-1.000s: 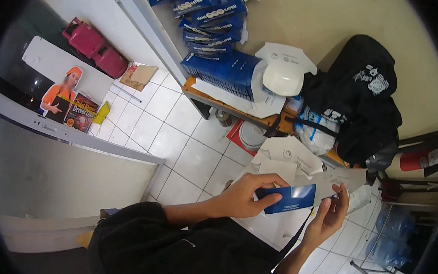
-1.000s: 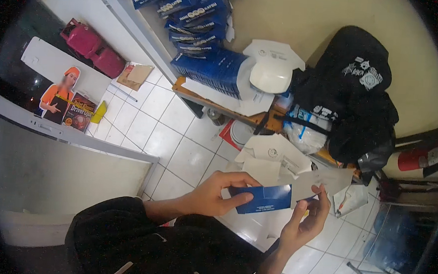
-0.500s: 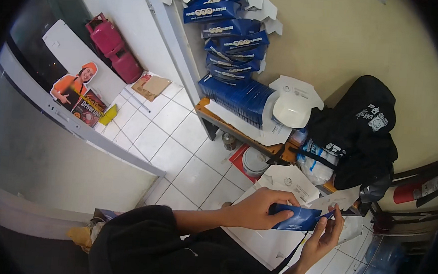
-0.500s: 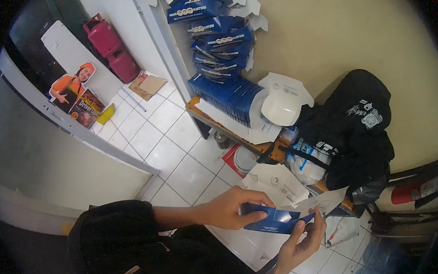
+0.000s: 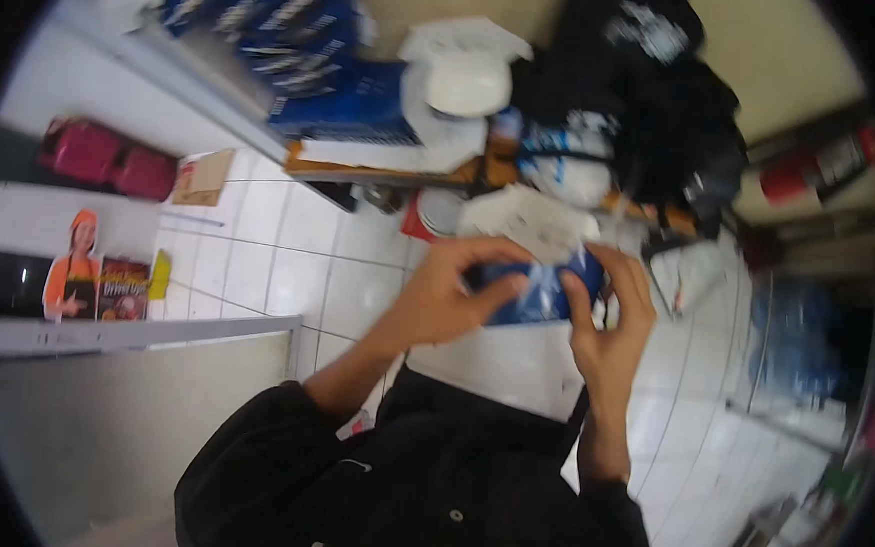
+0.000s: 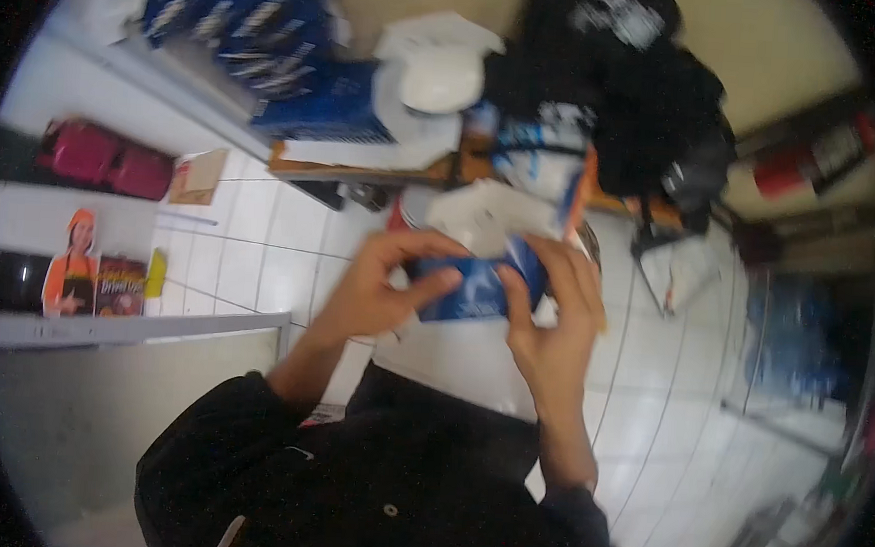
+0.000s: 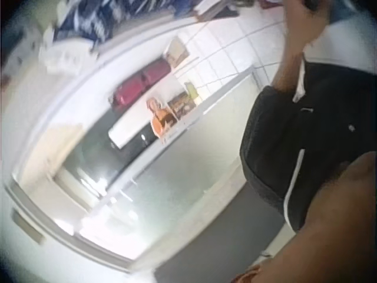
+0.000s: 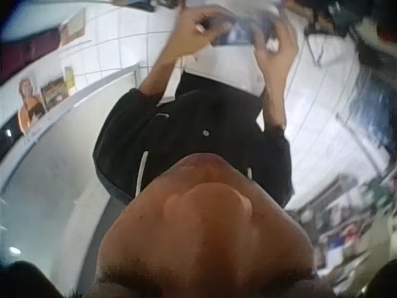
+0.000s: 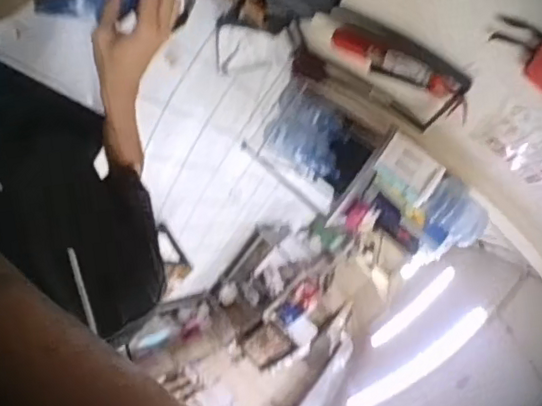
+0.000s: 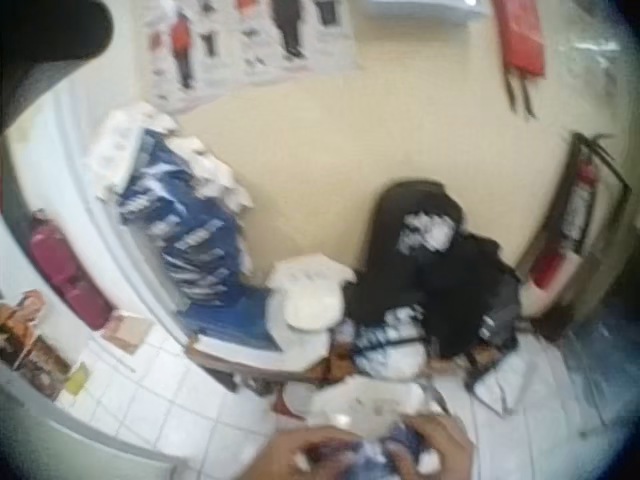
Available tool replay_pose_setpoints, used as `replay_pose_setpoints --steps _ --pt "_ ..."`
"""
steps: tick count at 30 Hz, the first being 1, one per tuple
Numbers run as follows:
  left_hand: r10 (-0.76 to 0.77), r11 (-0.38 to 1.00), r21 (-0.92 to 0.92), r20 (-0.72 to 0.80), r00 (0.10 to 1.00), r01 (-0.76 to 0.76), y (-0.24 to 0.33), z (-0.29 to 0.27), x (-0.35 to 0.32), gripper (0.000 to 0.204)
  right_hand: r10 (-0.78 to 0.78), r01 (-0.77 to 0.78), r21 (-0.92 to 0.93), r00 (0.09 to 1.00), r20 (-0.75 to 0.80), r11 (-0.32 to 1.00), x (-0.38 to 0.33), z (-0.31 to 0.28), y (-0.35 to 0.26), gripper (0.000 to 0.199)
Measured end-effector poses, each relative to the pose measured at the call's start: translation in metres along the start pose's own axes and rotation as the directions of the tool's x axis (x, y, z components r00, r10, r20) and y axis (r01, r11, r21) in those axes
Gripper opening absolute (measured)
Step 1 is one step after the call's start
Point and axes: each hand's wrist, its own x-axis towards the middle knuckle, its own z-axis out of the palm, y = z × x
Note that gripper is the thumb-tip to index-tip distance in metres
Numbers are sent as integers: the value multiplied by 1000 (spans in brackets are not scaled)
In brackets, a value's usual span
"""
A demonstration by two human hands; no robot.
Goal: The person assembles cardboard boxes by folding the flaps and pressing down on the pre-scored lines to form the box shape.
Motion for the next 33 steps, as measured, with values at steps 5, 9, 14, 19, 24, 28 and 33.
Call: replay_pose_setpoints --steps 5,9,14,19,24,28,33 --pt "-28 999 -32 27 999 29 1 1 12 20 -35 29 66 995 91 997 2 0 15 32" --pt "-85 996 -1 83 993 86 -1 0 18 21 32 -44 89 990 138 995 -1 -3 15 31" --pt "-48 998 42 121 991 43 5 0 21 20 165 -187 116 970 179 975 5 -7 6 30" --pt "-49 998 46 146 988 43 5 -12 25 18 84 -127 195 973 216 973 6 -14 16 29" --pt "-22 996 90 137 990 10 6 -8 26 20 243 -265 123 956 165 957 6 -21 24 28" --pt "-9 996 84 164 986 -5 6 -6 31 18 197 -222 152 967 162 963 4 -14 21 29" --pt "-56 994 100 169 984 40 6 -7 32 19 170 -208 180 964 205 962 6 -12 20 28"
